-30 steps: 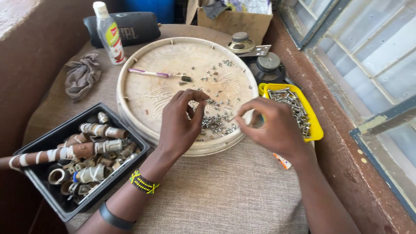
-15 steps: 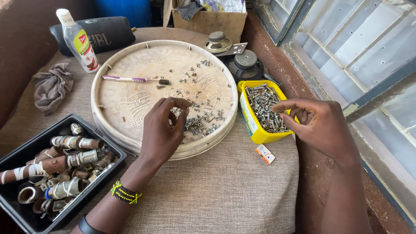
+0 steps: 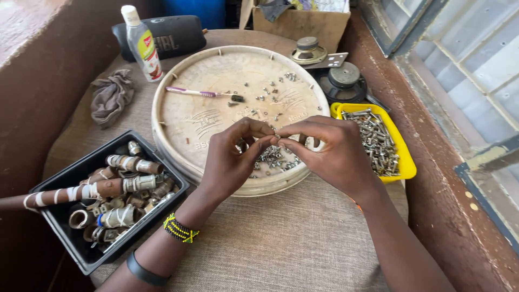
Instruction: Sorting small screws and hardware from a mixed pile on a lid into a yellow container.
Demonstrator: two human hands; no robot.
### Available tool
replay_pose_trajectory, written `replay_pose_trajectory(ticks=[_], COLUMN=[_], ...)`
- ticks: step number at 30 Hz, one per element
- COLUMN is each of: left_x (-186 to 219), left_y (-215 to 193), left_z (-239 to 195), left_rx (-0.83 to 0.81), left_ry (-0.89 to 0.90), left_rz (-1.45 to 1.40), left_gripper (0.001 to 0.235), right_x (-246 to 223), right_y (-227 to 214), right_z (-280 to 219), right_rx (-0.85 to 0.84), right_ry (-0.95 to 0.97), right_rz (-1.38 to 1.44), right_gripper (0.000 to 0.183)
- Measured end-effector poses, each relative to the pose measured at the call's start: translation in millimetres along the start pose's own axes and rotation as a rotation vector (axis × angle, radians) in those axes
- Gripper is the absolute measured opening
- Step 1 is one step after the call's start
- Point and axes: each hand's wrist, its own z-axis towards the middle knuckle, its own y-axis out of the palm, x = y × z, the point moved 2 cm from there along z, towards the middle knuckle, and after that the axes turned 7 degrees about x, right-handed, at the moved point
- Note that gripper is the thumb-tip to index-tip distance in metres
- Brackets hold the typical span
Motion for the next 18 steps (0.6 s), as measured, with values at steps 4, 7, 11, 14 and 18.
replay_pose_trajectory(ticks=[4, 7, 11, 14, 18], left_x=[2, 8, 6, -4, -7], left_y=[-1, 1, -6, -8, -6], left_z=[3, 3, 3, 2, -2], left_rx=[-0.047, -0.037, -0.271, -0.455, -0.504], left_ry=[-0.033, 0.093, 0.356, 0.438, 0.519], left_rz=[-0.043, -0.005, 0.457, 0.734, 0.762], left_gripper=[0.010, 0.006, 0.014, 0.020, 0.010], right_x=[-5, 3, 20, 31, 52], right_y=[0, -11, -48, -84, -117], right_z=[-3, -16, -51, -76, -106], right_rx=[0.011, 0.068, 0.134, 0.167, 0.195], right_ry=[0.013, 0.077, 0.196, 0.316, 0.498], right_rz=[0.021, 0.018, -0.148, -0.270, -0.371], right_gripper=[0.021, 0.019, 0.011, 0.013, 0.013])
